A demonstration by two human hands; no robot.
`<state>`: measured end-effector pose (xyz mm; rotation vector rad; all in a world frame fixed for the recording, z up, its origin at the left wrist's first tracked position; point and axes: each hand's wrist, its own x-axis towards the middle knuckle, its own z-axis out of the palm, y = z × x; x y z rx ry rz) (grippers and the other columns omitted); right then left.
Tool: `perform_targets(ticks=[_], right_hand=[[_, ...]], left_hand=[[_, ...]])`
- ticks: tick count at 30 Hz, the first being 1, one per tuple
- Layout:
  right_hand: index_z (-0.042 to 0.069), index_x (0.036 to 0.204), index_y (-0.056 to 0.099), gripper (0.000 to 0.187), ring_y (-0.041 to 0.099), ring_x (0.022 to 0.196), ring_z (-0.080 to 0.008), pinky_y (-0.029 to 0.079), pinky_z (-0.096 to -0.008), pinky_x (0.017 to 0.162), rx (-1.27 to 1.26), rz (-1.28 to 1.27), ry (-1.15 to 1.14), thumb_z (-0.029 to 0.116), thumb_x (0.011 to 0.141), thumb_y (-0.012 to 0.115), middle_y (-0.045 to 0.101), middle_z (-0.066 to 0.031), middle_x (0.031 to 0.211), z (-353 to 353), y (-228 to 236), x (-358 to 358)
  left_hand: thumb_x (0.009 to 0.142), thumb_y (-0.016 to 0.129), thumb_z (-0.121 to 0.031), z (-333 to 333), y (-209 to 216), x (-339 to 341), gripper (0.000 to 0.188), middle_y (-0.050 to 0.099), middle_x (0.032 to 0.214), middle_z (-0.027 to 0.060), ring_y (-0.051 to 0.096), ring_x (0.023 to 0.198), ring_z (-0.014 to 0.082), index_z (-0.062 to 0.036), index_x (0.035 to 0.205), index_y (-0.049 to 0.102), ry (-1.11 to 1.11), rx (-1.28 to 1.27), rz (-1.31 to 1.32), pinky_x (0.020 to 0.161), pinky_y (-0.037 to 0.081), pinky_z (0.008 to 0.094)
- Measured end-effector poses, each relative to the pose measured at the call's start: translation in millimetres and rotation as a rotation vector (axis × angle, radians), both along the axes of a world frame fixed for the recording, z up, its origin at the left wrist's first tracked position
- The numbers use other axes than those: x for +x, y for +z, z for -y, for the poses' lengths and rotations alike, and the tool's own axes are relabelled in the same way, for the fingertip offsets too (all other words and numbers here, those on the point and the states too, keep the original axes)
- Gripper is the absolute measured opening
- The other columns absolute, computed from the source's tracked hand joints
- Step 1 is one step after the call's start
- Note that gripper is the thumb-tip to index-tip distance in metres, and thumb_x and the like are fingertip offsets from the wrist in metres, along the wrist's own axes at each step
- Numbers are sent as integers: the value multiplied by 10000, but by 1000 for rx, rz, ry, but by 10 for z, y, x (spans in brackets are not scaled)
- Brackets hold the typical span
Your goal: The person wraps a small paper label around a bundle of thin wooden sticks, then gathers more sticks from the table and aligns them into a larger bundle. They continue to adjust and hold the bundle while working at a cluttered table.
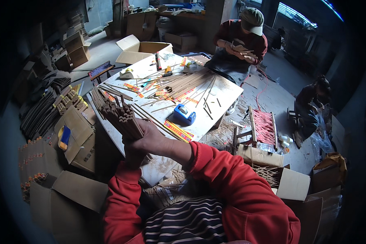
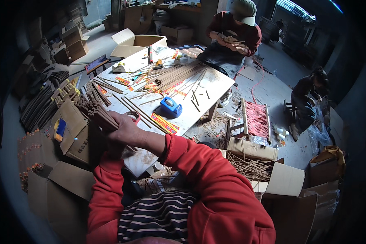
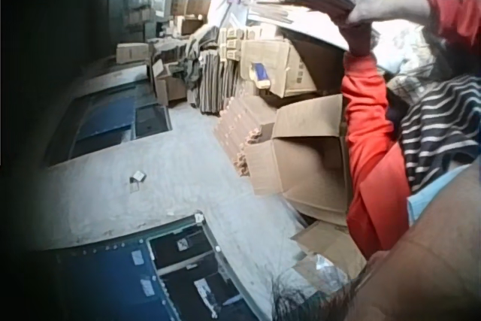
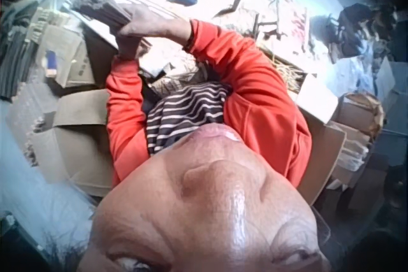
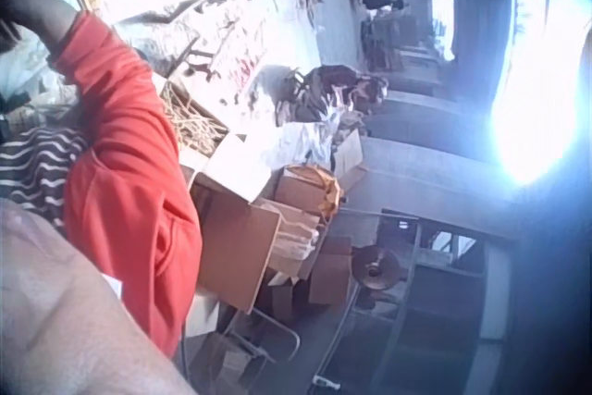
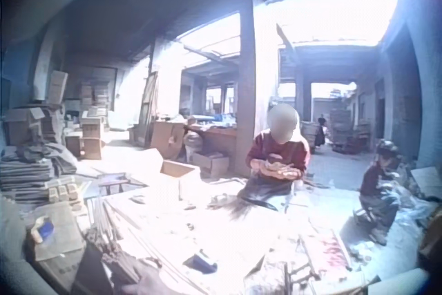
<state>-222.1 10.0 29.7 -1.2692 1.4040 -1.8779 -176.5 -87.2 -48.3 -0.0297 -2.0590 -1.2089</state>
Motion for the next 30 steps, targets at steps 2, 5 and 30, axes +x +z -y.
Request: perform_targets(ticks=[2, 5, 30], right_hand=[[29, 998, 536, 365, 543, 776, -115, 449, -271, 720, 53, -6, -15, 86, 664, 669, 595, -68, 812, 104, -138, -82], [19, 990, 535, 346, 556, 778, -142, 453, -283, 719, 1, -109, -100, 77, 666, 640, 602, -105, 821, 212, -77, -32], [-9, 932, 461, 298, 573, 609, -180, 457, -299, 504, 942, -31, 63, 35, 689, 627, 549, -87, 673, -435, -614, 556]], left_hand=[[826, 590, -274, -6, 31, 6, 589, 414, 1218, 115, 434, 1139, 191, -44, 1284, 300, 0, 8, -8, 938, 389, 334], [829, 588, -270, 3, 108, 55, 587, 412, 1220, 117, 434, 1140, 188, -44, 1286, 299, -12, 58, -38, 942, 388, 334], [759, 602, -54, 169, -249, 504, 399, 506, 732, 48, 505, 622, 165, -49, 1108, 410, -158, 1401, -133, 588, 446, 318]])
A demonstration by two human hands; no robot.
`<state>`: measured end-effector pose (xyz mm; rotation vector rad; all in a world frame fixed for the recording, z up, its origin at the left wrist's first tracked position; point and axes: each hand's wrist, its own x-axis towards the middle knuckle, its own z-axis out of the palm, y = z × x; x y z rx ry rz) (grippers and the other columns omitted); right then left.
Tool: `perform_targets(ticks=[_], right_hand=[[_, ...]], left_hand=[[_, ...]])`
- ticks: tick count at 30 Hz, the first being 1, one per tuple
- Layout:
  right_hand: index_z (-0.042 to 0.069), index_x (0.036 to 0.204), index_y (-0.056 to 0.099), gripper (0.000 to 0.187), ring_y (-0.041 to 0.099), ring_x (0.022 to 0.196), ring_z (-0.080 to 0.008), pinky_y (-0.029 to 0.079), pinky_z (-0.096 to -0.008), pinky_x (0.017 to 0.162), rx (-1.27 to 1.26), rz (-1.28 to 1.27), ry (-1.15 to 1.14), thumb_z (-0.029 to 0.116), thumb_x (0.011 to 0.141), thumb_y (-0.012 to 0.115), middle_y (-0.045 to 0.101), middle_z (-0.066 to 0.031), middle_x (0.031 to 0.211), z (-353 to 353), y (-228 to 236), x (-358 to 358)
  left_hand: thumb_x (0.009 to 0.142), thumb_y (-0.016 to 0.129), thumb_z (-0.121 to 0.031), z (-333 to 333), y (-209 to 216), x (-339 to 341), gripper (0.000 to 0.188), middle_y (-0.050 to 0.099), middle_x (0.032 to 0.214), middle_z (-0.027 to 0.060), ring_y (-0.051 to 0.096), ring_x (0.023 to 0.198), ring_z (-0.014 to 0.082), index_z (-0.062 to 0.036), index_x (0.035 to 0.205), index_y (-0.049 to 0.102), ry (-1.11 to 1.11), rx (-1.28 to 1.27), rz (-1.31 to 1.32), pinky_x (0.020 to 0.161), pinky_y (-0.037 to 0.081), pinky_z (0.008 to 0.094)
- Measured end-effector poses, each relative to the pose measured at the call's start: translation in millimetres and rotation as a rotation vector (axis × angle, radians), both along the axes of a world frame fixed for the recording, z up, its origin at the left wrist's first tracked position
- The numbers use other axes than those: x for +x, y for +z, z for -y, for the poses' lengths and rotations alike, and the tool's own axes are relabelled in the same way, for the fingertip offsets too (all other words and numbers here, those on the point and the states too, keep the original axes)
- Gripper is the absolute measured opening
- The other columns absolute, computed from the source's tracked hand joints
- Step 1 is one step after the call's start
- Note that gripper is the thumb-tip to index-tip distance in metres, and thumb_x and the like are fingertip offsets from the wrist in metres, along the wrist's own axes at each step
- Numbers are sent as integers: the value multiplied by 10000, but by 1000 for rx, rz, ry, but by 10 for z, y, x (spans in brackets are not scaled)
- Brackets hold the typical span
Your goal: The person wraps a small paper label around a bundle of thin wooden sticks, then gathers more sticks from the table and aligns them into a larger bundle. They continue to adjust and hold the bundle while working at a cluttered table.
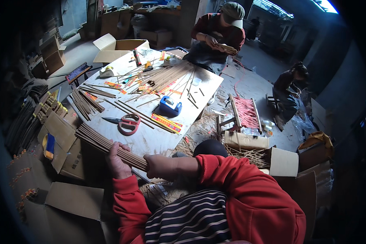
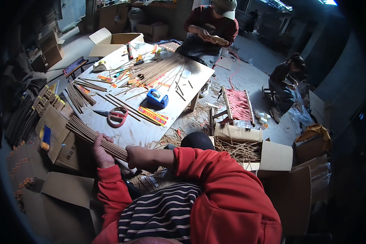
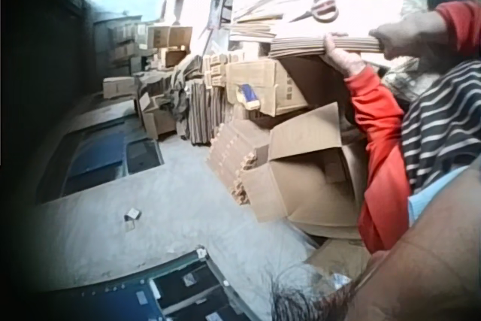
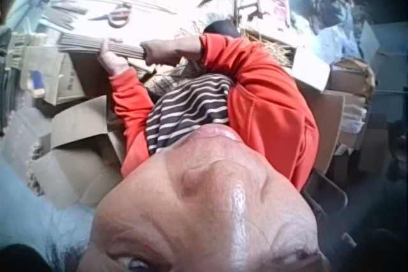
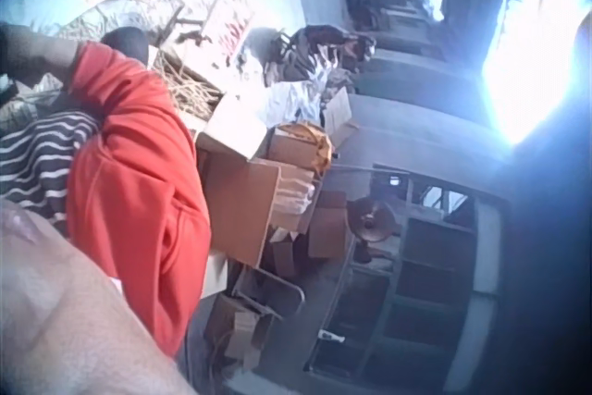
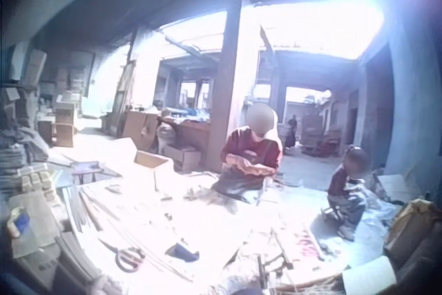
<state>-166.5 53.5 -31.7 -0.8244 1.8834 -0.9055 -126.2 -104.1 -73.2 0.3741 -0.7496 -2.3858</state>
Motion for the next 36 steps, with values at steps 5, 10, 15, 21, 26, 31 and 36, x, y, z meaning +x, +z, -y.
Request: perform_targets(ticks=[5, 10, 15, 21, 26, 31, 36], right_hand=[[-23, 1014, 453, 382, 594, 602, -202, 479, -295, 512, -131, 465, -33, -10, 655, 583, 560, -101, 662, -82, 31, 209], [-7, 1006, 473, 369, 553, 486, -161, 464, -267, 428, -230, 771, -97, -25, 648, 560, 546, -83, 629, -171, -68, 386], [-31, 989, 474, 359, 595, 631, -297, 469, -362, 570, -37, -194, -60, 111, 693, 619, 561, -150, 659, -217, -298, 547], [-18, 965, 470, 320, 586, 566, -234, 465, -322, 496, -32, 19, -20, 48, 682, 604, 560, -109, 647, -208, -213, 675], [-9, 931, 468, 306, 543, 479, -144, 449, -255, 430, -206, 1013, -35, -48, 645, 568, 536, -73, 622, -301, -465, 727], [-28, 914, 454, 291, 594, 596, -275, 471, -370, 548, 20, -197, -43, 69, 681, 600, 563, -146, 657, -289, -426, 786], [-27, 923, 456, 307, 599, 633, -264, 471, -379, 556, 37, -341, -51, 83, 687, 620, 569, -148, 687, -345, -442, 872]], left_hand=[[757, 620, -73, 76, -68, 74, 366, 503, 741, 48, 505, 624, 160, -70, 1084, 457, -188, 130, -99, 578, 435, 302], [748, 618, -71, 148, -196, 165, 307, 495, 719, 37, 484, 605, 140, -85, 1026, 488, -286, 183, -100, 587, 437, 298], [734, 611, -88, 69, -221, 320, 222, 494, 679, 24, 495, 600, 141, -75, 921, 492, -51, -66, 192, 585, 448, 295], [755, 617, -76, 413, -427, 454, 195, 518, 691, 25, 510, 622, 138, -78, 933, 536, -189, 167, 6, 582, 448, 267], [790, 597, -69, 402, -364, 407, 197, 501, 687, 12, 478, 604, 115, -93, 974, 531, -399, 228, -345, 569, 434, 253], [712, 583, -34, 211, -268, 437, 213, 471, 671, 4, 464, 550, 118, -100, 882, 474, -102, 86, 122, 526, 430, 262], [725, 575, -24, 214, -328, 512, 225, 474, 679, 10, 468, 561, 115, -104, 908, 473, -96, 63, 157, 526, 431, 258]])
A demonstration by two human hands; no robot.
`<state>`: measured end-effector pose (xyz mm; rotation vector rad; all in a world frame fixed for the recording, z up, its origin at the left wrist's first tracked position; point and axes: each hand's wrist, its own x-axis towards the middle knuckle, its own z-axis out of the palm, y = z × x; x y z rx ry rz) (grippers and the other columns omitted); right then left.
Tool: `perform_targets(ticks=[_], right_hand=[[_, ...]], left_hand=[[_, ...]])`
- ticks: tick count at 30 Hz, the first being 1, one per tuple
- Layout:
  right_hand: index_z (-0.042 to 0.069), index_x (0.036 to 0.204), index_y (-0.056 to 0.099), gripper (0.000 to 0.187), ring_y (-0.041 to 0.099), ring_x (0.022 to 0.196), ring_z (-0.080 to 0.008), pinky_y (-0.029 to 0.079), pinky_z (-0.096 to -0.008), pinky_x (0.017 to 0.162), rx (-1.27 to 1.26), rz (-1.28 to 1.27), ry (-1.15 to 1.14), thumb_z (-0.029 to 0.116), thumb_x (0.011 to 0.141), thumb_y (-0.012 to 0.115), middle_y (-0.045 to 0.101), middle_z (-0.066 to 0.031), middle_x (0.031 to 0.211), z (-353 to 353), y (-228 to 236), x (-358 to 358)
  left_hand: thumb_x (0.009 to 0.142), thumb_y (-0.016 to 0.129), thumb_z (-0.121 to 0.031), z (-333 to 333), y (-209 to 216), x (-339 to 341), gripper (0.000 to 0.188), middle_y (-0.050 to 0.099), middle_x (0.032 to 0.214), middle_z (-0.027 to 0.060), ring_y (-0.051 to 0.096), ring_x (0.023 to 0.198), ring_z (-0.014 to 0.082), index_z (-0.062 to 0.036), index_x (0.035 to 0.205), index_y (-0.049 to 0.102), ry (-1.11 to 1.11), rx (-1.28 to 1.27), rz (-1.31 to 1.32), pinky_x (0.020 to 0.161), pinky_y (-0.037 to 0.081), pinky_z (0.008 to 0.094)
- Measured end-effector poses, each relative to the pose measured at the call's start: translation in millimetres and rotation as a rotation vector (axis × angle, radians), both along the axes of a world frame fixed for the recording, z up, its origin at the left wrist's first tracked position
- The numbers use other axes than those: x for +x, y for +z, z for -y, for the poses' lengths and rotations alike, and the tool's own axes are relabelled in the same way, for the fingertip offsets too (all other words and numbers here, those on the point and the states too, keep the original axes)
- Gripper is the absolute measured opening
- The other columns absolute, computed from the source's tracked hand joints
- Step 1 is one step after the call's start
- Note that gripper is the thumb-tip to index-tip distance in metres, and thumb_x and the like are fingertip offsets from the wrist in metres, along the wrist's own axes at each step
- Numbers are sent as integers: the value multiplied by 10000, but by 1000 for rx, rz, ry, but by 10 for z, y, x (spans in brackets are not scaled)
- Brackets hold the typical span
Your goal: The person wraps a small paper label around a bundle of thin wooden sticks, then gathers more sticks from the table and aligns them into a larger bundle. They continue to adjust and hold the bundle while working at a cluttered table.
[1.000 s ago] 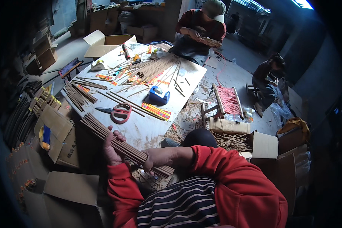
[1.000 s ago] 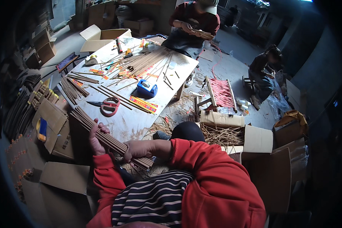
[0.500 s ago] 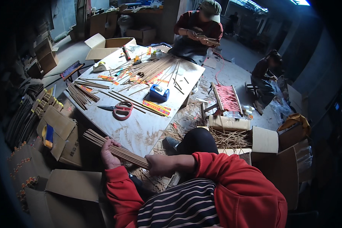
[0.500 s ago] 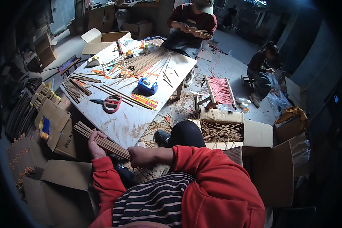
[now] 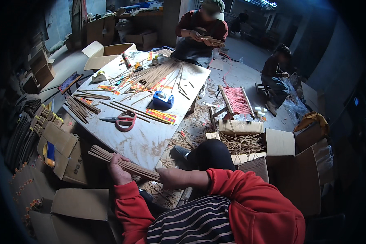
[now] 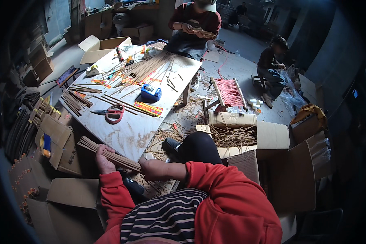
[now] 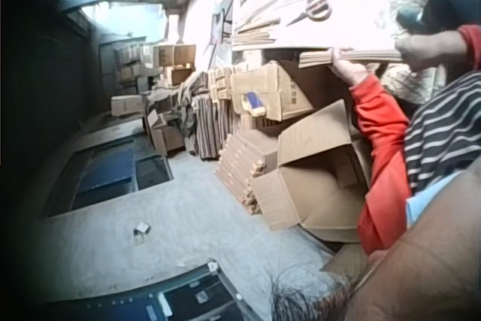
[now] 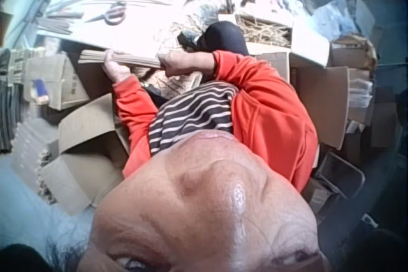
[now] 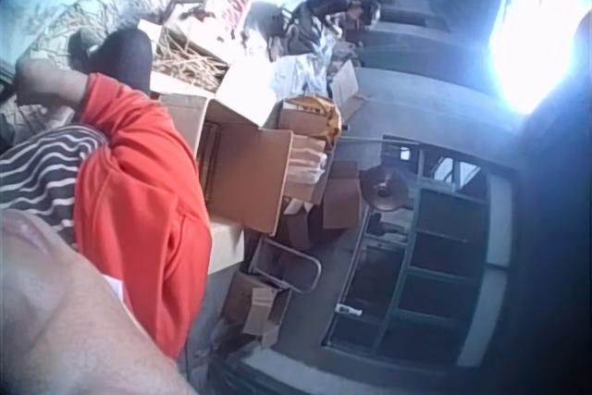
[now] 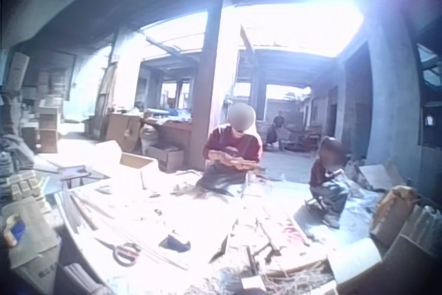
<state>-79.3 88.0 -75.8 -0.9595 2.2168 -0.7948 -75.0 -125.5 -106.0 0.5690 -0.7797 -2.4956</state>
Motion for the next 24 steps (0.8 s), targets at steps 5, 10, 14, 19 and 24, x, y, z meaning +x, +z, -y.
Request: perform_targets(ticks=[5, 10, 14, 19, 24], right_hand=[[-18, 945, 467, 275, 553, 507, -163, 435, -272, 452, -221, 995, 32, 44, 706, 590, 537, -61, 598, -48, 54, 35], [-34, 967, 458, 292, 517, 459, -144, 425, -272, 410, -48, 683, -34, 40, 713, 580, 522, -52, 581, -36, 174, -22], [-3, 1000, 447, 317, 533, 479, -135, 428, -268, 401, -75, 700, -12, 48, 722, 591, 536, -65, 609, 28, 352, 19], [29, 775, 487, 155, 536, 460, -110, 461, -215, 432, -186, 1192, -92, 22, 689, 616, 524, -40, 608, 75, 233, 65], [-6, 911, 473, 293, 594, 574, -164, 461, -307, 493, 95, 8, -38, 102, 695, 641, 560, -112, 637, 56, -110, 129]], left_hand=[[783, 597, -67, 170, -100, 88, 257, 491, 730, 17, 480, 631, 111, -110, 1008, 481, -155, 61, -416, 557, 435, 259], [784, 648, -136, -82, 6, 113, 214, 533, 740, 16, 510, 657, 129, -128, 957, 522, -247, 121, -274, 637, 462, 282], [768, 616, -69, -64, -106, 100, 206, 517, 699, 11, 498, 631, 126, -122, 948, 530, -306, 192, -340, 600, 445, 282], [767, 610, -75, -25, -88, 145, 184, 493, 685, 13, 481, 593, 127, -115, 924, 522, -243, 270, -364, 566, 417, 263], [722, 624, -99, -58, -130, 108, 114, 511, 579, 55, 525, 487, 169, -27, 744, 539, 19, -6, -23, 482, 453, 304]])
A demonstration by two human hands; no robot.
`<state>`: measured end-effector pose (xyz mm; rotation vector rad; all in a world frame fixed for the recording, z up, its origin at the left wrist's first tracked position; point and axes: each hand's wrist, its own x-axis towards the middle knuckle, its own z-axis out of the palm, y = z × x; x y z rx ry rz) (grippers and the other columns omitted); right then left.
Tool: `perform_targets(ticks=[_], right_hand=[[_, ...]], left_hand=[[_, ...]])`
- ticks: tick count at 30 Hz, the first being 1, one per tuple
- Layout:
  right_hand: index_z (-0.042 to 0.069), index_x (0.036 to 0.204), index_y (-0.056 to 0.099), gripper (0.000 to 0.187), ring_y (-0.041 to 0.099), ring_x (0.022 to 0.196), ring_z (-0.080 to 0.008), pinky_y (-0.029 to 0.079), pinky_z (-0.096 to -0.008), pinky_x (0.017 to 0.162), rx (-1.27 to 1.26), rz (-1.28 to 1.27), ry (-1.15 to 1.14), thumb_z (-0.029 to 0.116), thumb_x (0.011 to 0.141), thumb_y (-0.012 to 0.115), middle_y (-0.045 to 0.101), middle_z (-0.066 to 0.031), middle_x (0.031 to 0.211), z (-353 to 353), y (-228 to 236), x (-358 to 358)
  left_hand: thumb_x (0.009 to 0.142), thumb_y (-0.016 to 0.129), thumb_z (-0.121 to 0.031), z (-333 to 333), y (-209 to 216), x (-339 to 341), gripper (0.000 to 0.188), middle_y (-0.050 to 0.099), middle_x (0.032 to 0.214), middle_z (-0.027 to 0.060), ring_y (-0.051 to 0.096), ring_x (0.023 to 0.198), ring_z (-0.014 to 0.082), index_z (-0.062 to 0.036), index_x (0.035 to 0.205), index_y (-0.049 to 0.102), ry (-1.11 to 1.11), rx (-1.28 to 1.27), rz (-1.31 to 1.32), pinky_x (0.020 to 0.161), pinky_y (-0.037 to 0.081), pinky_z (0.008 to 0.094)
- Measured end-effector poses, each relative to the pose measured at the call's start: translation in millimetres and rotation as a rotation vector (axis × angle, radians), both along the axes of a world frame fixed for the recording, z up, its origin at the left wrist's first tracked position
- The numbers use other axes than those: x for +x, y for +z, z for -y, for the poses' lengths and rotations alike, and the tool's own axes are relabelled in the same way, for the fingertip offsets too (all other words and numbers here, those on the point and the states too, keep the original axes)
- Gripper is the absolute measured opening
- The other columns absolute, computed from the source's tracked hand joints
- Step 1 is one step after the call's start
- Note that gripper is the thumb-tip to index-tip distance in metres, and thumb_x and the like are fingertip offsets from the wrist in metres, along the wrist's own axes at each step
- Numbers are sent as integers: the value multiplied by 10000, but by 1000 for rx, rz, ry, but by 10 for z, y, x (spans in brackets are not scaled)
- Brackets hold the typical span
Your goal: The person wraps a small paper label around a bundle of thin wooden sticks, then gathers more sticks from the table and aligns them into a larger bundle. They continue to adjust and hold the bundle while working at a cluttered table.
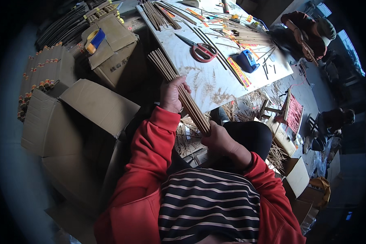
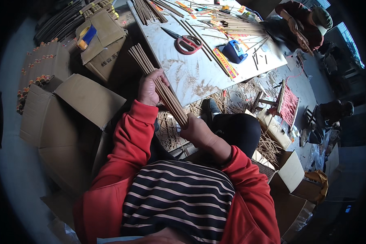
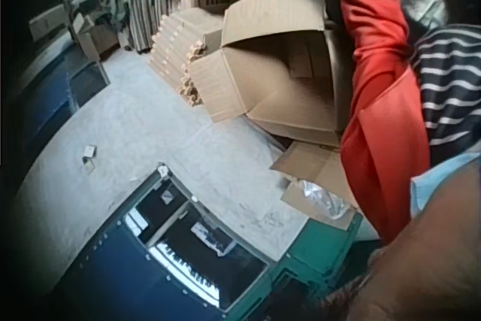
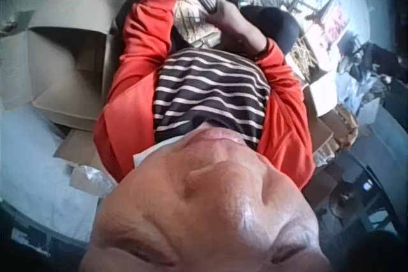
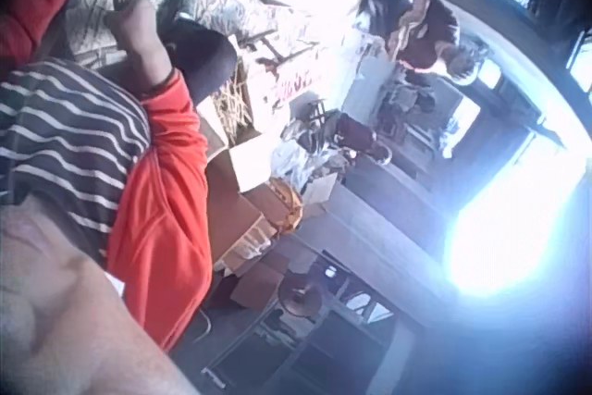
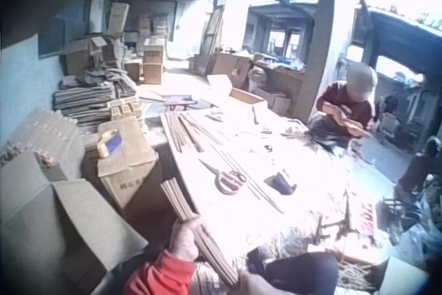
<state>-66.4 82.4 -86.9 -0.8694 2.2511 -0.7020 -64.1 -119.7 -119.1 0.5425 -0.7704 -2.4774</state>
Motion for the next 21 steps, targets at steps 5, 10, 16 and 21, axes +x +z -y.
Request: perform_targets(ticks=[5, 10, 16, 21], right_hand=[[26, 883, 496, 248, 578, 626, -151, 449, -260, 557, -116, 745, -122, 8, 670, 621, 558, -74, 675, -12, 221, 20], [45, 869, 493, 239, 530, 553, -127, 454, -271, 519, -192, 994, -109, -16, 676, 620, 514, -39, 637, -70, 211, -39], [-40, 986, 490, 380, 593, 658, -163, 479, -330, 598, 33, 24, 47, 139, 697, 659, 597, -122, 728, 13, 110, -63], [7, 899, 502, 282, 582, 608, -154, 502, -279, 595, -272, 1151, -109, 32, 676, 672, 537, -54, 681, 29, 205, -79]], left_hand=[[709, 626, -50, 104, 90, 66, 140, 508, 603, 53, 532, 515, 183, -31, 796, 517, -28, 98, -116, 522, 475, 316], [714, 622, -56, 94, 196, 15, 200, 498, 610, 54, 530, 532, 186, -38, 858, 484, -137, 227, -337, 529, 465, 313], [741, 596, -111, 121, 105, -4, 118, 516, 562, 71, 531, 483, 195, -20, 758, 523, -6, -59, -82, 495, 462, 318], [736, 599, -96, 120, 206, 35, 118, 504, 565, 61, 520, 501, 185, -26, 781, 516, -90, 143, -282, 522, 463, 312]])
